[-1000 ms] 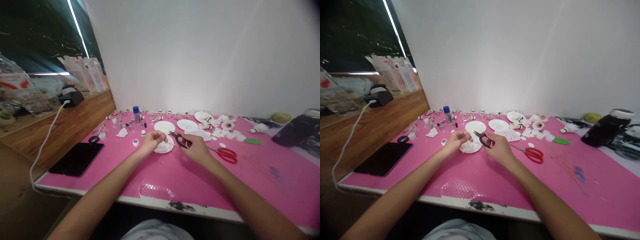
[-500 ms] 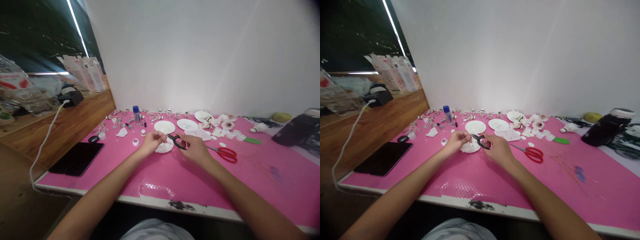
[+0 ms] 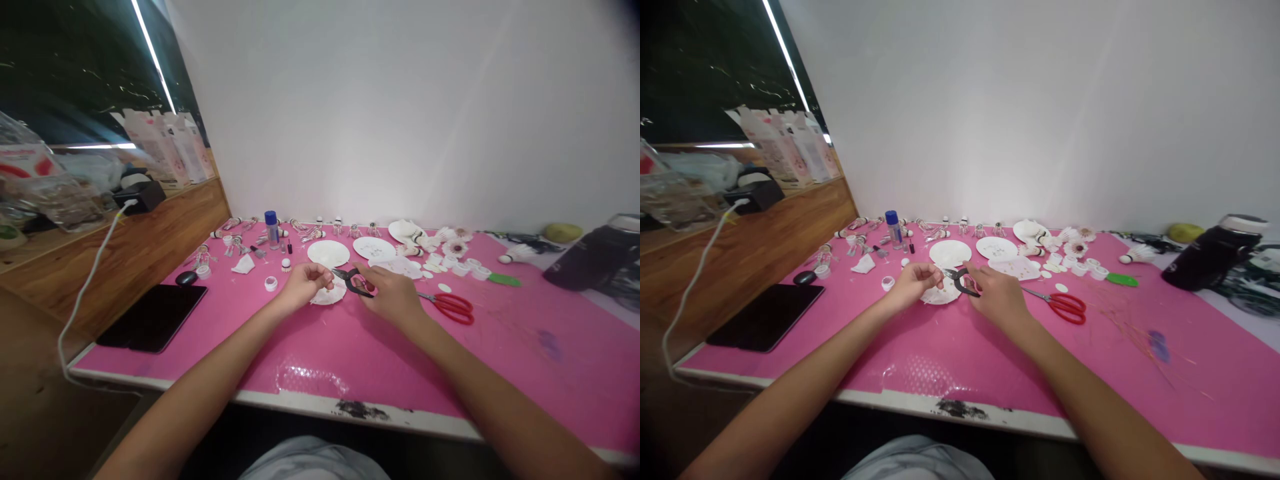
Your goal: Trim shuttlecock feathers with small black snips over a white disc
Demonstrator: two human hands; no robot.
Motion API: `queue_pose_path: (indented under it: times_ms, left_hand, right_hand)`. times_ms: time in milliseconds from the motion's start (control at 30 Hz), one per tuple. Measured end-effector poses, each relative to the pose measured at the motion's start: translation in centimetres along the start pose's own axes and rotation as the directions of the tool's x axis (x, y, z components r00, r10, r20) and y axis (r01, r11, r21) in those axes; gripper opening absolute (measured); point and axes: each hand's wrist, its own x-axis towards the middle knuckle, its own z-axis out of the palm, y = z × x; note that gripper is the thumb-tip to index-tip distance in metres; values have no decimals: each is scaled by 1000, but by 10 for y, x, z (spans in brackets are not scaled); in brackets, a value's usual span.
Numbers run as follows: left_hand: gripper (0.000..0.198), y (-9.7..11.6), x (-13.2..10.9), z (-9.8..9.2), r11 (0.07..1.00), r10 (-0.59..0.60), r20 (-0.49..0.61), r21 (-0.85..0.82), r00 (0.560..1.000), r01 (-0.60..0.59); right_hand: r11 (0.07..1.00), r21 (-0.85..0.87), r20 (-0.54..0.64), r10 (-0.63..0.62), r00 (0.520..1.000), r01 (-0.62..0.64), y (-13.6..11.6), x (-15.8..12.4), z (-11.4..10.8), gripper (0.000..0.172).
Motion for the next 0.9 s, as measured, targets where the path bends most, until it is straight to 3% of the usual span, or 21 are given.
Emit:
queue_pose_path:
  times_ms: [167,300,567,900]
  left_hand:
    - [35,2,0,0,1000,6,34,-11,999,-5]
    - [39,3,-1,0,1000,3,38,-21,999,-2]
    - [43,1,-2,1,998,65,4,20,998,-65]
    - [18,4,-9,3,938,229,-83,286,970,-197]
  right_hand:
    - [992,-124,-4,-27,1000,26,0,1,-3,44]
    - [991,-129,4,-23,1000,24,1,1,-3,43]
    - [997,26,77,64,995,-66,-1,2,-3,46]
    - [962,201,154,153,976,-183,-6,2,-7,42]
